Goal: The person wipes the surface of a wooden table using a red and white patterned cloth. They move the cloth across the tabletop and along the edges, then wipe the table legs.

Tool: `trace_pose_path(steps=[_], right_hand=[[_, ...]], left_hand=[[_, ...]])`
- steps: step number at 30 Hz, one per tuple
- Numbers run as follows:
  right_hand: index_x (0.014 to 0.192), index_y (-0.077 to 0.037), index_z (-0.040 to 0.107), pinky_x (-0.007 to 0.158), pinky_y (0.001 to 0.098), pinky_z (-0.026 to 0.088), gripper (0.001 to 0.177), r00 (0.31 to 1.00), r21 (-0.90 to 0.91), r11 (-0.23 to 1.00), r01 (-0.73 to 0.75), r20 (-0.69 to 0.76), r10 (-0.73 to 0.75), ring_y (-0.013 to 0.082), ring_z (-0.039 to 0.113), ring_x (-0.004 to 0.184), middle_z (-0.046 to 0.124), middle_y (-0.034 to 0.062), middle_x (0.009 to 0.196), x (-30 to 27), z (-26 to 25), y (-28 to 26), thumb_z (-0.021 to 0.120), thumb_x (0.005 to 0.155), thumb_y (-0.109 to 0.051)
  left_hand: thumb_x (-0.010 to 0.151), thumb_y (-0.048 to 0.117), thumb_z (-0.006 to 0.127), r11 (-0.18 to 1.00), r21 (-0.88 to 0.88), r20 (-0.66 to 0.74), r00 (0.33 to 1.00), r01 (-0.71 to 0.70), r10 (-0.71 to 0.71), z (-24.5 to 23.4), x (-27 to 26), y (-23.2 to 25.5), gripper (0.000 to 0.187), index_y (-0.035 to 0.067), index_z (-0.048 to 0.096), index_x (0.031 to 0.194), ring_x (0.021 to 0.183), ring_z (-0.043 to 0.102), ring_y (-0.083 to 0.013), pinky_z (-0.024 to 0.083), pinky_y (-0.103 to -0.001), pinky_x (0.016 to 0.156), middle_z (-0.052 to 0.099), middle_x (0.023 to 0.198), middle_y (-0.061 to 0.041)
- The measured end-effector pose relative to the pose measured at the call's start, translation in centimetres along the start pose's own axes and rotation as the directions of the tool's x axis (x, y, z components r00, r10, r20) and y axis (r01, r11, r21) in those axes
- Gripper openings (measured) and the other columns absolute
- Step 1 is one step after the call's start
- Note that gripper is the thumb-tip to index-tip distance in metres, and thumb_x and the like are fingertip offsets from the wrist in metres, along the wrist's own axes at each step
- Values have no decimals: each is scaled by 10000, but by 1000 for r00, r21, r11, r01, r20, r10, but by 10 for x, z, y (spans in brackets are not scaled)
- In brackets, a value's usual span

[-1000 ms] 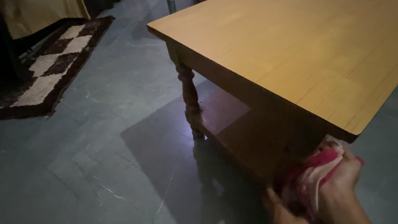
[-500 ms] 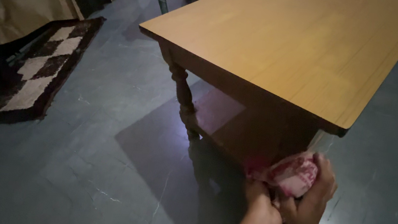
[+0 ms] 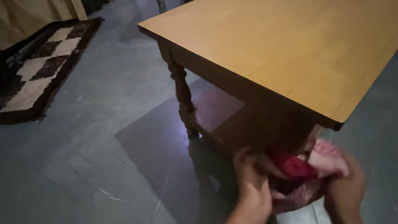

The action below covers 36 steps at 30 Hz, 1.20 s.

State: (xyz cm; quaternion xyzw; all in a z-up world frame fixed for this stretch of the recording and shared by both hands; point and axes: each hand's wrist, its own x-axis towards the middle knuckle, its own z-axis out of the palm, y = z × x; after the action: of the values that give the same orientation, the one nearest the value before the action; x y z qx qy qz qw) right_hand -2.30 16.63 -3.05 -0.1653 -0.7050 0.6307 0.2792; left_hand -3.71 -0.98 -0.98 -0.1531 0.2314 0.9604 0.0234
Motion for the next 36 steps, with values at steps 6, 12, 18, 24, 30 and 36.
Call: trace_pose_path(steps=[6, 12, 18, 24, 30, 36], right_hand=[[1240, -6, 590, 789, 279, 460, 352, 929, -83, 926, 368, -10, -370, 197, 577, 912, 614, 140, 1048, 35, 38, 13, 559, 893, 44], [1185, -29, 557, 765, 318, 499, 361, 945, 462, 884, -71, 314, -88, 182, 608, 908, 623, 87, 1050, -25, 39, 98, 540, 829, -87], [1288, -1, 550, 826, 356, 542, 554, 888, 78, 994, 75, 448, -102, 216, 630, 982, 649, 142, 1111, -2, 44, 126, 656, 747, -63], [1366, -50, 516, 757, 408, 587, 790, 815, 25, 977, -210, 556, 161, 261, 697, 983, 681, 130, 1167, 27, 46, 67, 642, 591, 38], [1376, 37, 527, 835, 365, 562, 529, 902, 441, 897, 30, 374, -214, 269, 655, 1012, 651, 193, 1194, 19, 41, 10, 615, 875, -110], [1413, -18, 454, 1137, 464, 340, 405, 703, 43, 713, 700, 136, -699, 335, 472, 1334, 512, 202, 1438, -13, 64, -9, 455, 1041, -179]], left_hand=[[859, 230, 606, 967, 192, 81, 985, -167, 154, 3, -8, -29, 567, 183, 466, 1406, 1277, 572, -248, 429, -391, 1074, 589, 1353, -86], [918, 513, 518, 993, 96, 244, 969, -64, 39, -2, 24, -19, 643, 195, 440, 1472, 1399, 499, -260, 373, -439, 1182, 518, 1514, -69], [977, 672, 239, 683, 677, 391, 920, -274, -18, -30, 36, -49, 795, 205, 242, 1620, 1485, 363, -230, 280, -373, 1222, 337, 1627, -85], [994, 700, 220, 761, 525, 500, 862, -382, 87, -27, 42, -56, 850, 106, 272, 1599, 1483, 390, -295, 324, -429, 1212, 358, 1588, -182], [933, 759, 204, 954, 295, 366, 916, 54, -165, 29, 25, -33, 906, 149, 343, 1589, 1407, 465, -297, 346, -435, 1149, 476, 1572, -128], [926, 734, 214, 945, 322, 384, 920, -58, -74, 41, 19, -24, 859, 227, 281, 1617, 1452, 436, -192, 315, -360, 1187, 433, 1620, -9]])
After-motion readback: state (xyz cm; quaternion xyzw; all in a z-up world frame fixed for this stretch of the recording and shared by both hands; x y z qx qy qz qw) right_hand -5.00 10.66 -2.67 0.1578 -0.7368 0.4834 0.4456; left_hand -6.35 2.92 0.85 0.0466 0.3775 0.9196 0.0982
